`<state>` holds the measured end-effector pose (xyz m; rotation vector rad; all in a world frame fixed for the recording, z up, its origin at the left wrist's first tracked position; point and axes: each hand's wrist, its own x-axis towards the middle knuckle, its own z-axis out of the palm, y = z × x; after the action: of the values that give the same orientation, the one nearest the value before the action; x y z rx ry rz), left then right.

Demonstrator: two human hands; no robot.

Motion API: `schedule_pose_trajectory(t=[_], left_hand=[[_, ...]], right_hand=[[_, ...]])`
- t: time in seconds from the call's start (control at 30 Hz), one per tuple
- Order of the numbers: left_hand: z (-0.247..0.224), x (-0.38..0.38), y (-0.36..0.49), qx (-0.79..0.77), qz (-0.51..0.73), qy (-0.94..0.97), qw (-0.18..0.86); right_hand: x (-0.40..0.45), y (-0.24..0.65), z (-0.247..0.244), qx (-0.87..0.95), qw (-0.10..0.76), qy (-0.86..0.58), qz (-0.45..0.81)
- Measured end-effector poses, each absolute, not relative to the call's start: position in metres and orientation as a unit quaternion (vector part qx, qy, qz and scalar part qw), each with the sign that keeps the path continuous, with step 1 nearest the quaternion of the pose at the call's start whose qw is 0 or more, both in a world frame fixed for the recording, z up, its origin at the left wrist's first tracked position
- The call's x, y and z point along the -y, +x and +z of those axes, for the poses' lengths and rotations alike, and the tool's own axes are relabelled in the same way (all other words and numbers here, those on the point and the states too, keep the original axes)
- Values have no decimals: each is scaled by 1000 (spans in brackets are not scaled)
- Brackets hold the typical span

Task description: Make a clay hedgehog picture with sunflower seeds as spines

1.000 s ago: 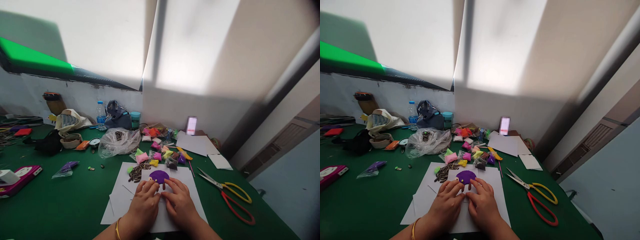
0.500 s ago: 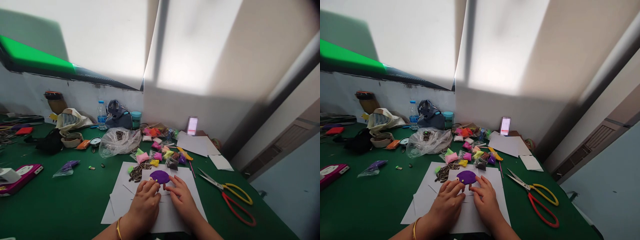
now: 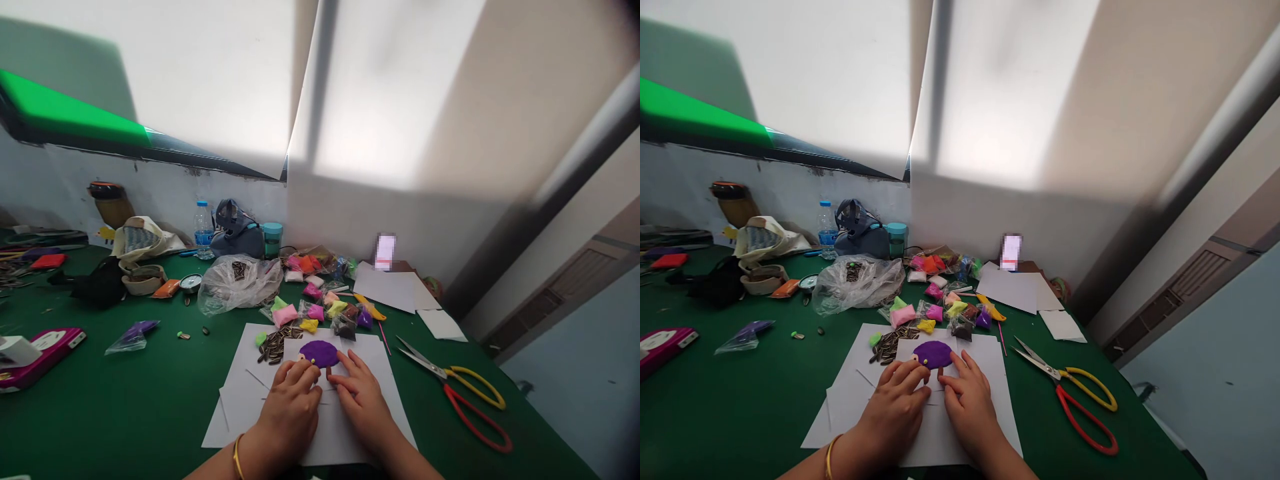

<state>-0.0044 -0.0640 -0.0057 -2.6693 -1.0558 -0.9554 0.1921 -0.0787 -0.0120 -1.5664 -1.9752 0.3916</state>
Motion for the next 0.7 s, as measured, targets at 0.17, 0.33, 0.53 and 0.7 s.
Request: schedule_pose_trajectory(t=[0.17, 0.33, 0.53, 0.7], left_hand=[[-6, 64, -4, 349, -313, -881, 63], [-4, 65, -4, 355, -304, -882, 62], [-4, 65, -4, 355, -302, -882, 67], [-6, 64, -4, 353, -310, -881, 56]], right_hand=[[79, 191, -11, 743, 292, -585, 142], [81, 192, -8, 734, 300, -590, 154], [83, 193, -8, 730, 315, -588, 150], [83, 193, -11, 741, 307, -583, 129]])
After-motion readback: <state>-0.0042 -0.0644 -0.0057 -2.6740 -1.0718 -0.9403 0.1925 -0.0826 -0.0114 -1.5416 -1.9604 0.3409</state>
